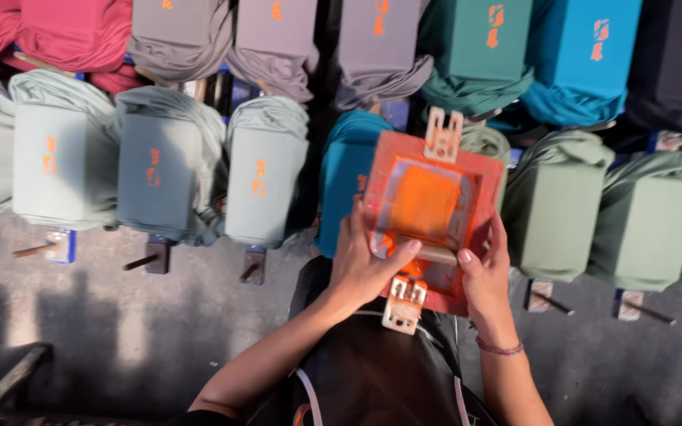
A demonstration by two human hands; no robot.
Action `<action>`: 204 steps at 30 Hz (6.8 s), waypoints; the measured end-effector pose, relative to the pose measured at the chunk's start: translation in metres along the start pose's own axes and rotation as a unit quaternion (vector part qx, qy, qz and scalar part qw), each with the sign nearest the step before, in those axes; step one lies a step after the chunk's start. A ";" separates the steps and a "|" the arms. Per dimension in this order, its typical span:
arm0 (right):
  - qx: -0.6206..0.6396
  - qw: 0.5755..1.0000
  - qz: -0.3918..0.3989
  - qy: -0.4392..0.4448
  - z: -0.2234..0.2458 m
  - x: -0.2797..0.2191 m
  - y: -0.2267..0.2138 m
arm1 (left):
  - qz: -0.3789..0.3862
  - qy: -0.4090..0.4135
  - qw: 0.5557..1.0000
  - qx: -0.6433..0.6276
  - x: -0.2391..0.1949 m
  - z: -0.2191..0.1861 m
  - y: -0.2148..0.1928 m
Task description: The person uses a squeegee to apply orange ink through a screen printing frame onto a series of folded hoodies arranged on a rack. The person moves the frame along the rack and repeats the squeegee strokes on each garment.
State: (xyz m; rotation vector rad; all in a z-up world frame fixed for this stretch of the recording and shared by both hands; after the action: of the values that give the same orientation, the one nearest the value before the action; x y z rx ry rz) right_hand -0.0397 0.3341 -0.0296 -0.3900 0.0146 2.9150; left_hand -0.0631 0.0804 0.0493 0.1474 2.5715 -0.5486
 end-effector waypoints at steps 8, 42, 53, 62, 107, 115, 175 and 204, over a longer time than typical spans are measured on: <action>-0.058 0.996 0.013 0.072 -0.046 0.064 -0.102 | -0.022 -0.074 0.997 0.019 0.021 -0.033 0.093; -0.619 0.745 0.189 -0.159 0.063 0.027 -0.010 | 0.002 0.047 0.999 -0.025 0.033 0.023 0.140; -0.616 0.749 0.139 -0.199 0.051 0.025 -0.015 | 0.032 0.045 0.998 -0.037 0.033 0.016 0.136; -0.330 0.933 0.134 -0.055 0.076 0.032 -0.057 | 0.016 0.030 0.999 -0.007 0.036 0.020 0.138; -0.639 0.730 0.188 -0.153 0.048 0.077 -0.204 | -0.014 -0.006 1.000 0.012 0.023 -0.074 0.308; -0.624 0.752 0.136 -0.163 0.100 0.082 -0.180 | 0.011 0.006 1.000 0.005 0.027 -0.063 0.306; -0.121 0.985 0.080 -0.096 -0.046 0.143 -0.479 | -0.052 -0.013 0.998 -0.016 0.020 -0.155 0.481; -0.604 0.753 0.184 -0.187 0.081 0.104 -0.374 | 0.040 -0.013 0.999 -0.014 0.038 -0.118 0.492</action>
State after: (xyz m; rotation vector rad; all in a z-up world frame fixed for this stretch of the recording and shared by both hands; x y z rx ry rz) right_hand -0.0847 0.7237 0.0271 0.0923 -2.0953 2.8197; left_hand -0.0492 0.5774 -0.0498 0.2305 2.5349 -0.4807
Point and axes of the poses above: each hand's wrist, its own x-axis towards the middle knuckle, its own y-axis out of the palm, z = x × y, the point moved 6 cm from there along x, towards the middle knuckle, and after that the axes turned 6 degrees about x, right-handed, at the moved point
